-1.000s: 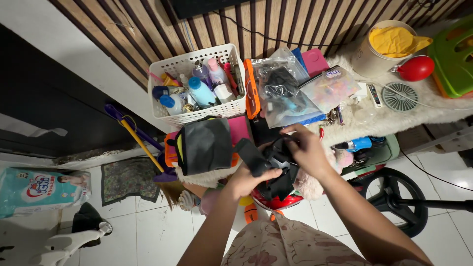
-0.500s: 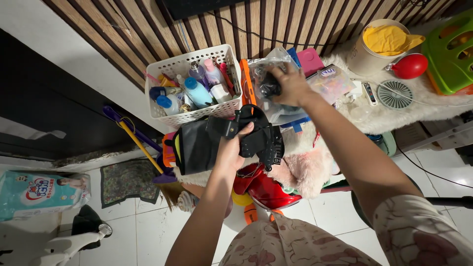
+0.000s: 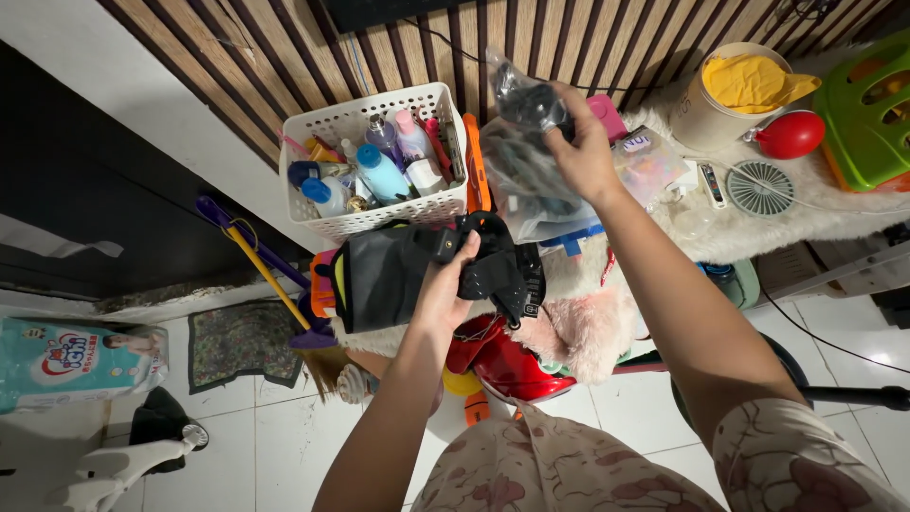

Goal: The person sweeps the floor with a broom and dustpan, then organizes various items on a cluttered shelf. They handle a black pouch, a plastic bag, a pink box, a red ball, and a green container, arranging them neatly on the surface.

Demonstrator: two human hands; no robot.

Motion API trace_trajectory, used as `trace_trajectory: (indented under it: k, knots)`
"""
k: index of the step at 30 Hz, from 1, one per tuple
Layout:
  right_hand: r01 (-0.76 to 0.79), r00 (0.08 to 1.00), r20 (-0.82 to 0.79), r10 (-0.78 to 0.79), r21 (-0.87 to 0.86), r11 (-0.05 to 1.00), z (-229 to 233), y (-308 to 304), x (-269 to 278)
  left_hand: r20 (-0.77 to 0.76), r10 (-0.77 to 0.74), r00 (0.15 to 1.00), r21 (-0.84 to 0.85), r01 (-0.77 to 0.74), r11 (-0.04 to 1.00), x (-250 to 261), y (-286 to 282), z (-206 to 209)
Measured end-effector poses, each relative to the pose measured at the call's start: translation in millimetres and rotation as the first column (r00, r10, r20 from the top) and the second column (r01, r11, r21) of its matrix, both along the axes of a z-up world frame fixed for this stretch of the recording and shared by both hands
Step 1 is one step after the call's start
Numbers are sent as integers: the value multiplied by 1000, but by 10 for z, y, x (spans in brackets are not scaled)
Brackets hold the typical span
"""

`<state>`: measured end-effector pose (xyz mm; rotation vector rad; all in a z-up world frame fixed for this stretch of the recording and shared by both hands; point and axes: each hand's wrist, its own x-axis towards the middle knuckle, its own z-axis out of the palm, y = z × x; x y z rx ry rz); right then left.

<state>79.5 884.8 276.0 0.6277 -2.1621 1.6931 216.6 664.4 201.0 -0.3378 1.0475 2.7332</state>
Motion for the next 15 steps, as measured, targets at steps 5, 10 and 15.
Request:
trace_trajectory:
  k: [5,10,15]
  knots:
    - [11,993,-117,1,104,995,96,-125,603,-10,29,1000,50,-28,998,0,47,-150]
    - [95,960,-278,23,402,911,212,-323,1463,115,-9,993,29,6,1000,9,74,-281]
    - [66,959,-260,112,591,804,195,-394,1689,-14,-104,995,284,103,953,113,13,-454]
